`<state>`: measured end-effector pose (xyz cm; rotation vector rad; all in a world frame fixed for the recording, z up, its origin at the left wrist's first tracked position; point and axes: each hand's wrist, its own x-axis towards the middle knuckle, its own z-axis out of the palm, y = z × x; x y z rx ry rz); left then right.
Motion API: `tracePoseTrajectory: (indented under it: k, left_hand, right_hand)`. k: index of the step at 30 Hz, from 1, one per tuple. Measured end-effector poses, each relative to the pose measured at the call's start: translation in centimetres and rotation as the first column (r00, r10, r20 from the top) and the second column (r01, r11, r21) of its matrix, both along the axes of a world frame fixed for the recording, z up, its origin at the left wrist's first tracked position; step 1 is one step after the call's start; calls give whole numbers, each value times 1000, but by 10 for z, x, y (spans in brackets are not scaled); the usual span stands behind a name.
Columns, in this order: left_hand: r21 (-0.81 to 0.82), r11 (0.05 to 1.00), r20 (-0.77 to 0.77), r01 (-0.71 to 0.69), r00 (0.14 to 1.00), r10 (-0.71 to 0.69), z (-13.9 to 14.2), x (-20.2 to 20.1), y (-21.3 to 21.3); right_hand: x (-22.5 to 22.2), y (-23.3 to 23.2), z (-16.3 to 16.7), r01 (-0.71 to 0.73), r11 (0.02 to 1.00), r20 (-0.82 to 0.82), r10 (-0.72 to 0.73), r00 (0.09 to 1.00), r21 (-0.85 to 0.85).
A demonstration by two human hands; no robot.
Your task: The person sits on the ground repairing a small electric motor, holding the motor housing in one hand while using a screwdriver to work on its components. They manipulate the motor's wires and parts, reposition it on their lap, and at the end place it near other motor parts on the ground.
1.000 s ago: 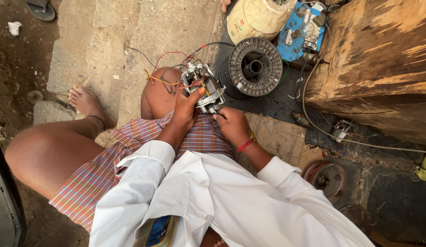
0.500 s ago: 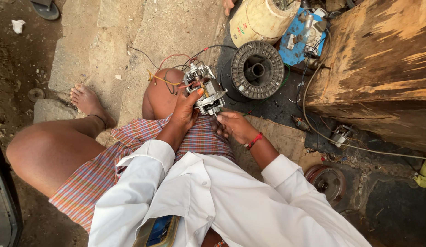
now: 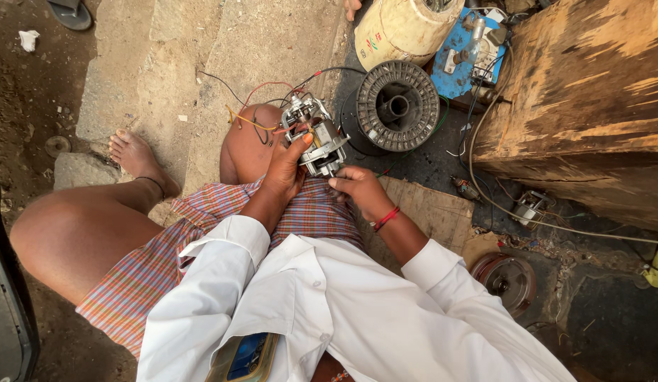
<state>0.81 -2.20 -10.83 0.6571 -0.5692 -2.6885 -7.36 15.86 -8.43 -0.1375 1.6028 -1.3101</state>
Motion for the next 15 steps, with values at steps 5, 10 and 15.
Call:
tracePoseTrajectory:
  k: [5, 10, 15]
  left_hand:
    - [-10, 1000, 92, -27, 995, 28, 0, -4, 2]
    - [-13, 1000, 49, -24, 998, 25, 0, -4, 1]
    - [-25, 1000, 4, 4, 1000, -4, 0, -1, 1]
  right_hand:
    - [31, -10, 20, 52, 944, -877, 283, 389, 327]
    - [31, -5, 19, -27, 991, -852, 125, 508, 130]
    - [0, 9, 8, -10, 1000, 97, 11, 995, -12]
